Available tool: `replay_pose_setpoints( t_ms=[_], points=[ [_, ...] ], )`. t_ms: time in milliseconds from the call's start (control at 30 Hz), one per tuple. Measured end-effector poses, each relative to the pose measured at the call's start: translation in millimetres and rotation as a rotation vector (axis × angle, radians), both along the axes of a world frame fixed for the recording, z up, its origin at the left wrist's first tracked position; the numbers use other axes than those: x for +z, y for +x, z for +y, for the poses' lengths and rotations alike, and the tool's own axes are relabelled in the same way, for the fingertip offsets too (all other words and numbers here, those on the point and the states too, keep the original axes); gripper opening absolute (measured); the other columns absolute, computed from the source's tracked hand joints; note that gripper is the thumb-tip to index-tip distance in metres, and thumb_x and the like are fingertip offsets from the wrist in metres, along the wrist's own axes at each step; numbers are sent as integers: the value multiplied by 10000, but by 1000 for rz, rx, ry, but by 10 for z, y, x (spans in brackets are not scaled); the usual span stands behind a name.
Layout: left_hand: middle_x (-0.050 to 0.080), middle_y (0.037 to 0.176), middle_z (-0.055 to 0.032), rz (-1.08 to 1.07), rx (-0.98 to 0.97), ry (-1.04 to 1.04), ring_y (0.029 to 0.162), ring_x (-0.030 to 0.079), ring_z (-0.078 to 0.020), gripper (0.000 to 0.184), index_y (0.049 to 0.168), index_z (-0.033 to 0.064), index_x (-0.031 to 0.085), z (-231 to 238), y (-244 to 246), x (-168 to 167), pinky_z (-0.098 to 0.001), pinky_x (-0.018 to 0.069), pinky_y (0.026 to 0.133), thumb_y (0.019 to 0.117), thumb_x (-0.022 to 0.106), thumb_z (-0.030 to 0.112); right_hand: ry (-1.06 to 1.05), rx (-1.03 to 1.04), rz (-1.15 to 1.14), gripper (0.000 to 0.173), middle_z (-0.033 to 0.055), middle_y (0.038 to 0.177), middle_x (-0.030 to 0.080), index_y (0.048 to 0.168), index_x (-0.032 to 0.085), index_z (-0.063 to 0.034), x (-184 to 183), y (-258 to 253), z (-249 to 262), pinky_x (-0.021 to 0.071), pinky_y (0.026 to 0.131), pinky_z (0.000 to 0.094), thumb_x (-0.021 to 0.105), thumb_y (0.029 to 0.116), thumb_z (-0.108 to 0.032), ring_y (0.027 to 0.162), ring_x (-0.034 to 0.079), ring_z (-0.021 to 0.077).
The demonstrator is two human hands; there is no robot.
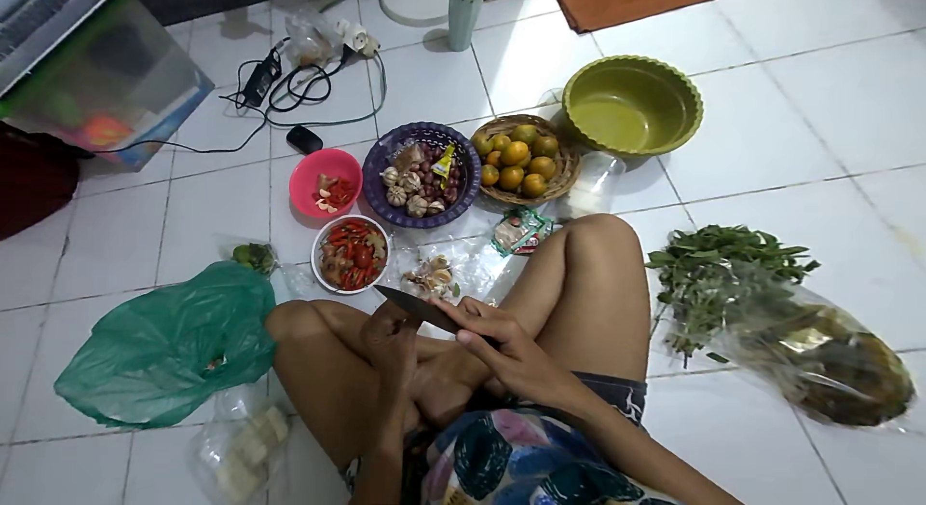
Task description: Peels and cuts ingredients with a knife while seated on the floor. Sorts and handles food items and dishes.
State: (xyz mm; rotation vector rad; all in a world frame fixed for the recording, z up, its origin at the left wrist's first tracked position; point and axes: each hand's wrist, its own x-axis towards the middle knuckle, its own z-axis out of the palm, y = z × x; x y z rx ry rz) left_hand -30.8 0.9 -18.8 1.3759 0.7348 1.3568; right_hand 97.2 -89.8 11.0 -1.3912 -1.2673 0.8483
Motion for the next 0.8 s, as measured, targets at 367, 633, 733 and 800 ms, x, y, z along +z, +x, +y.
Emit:
replay_pose_setpoints(
  t_ms=[367,633,733,800],
  points=[
    [749,986,124,-9,-66,165,960,679,45,92,911,144,772,41,-38,-58,-146,558,846,896,721,69,-131,114,566,339,-169,683,502,917,647,-103,11,-28,10,364,529,79,423,1081,-300,560,421,-111],
    [717,960,204,-173,-154,-250,911,638,72,126,935,285,804,-76,78,-85,-146,532,817,913,726,189,-208,176,798,374,-175,668,531,882,639,-194,14,0,5,395,509,97,462,1060,-471,539,460,-87],
    [720,844,122,-158,-142,-508,772,664,19,254,1005,96,739,-132,106,118,-181,559,755,914,572,-71,-140,90,593,306,-184,689,497,944,641,-132,27,24,16,355,521,82,420,1080,-296,556,410,-111],
    [724,854,75,-128,-182,-638,772,675,-5,251,1057,20,691,-127,93,223,-190,569,765,935,507,-99,-79,39,445,324,-146,821,564,1095,692,-17,8,56,9,363,575,63,442,1066,-222,629,414,-137]
  ],
)
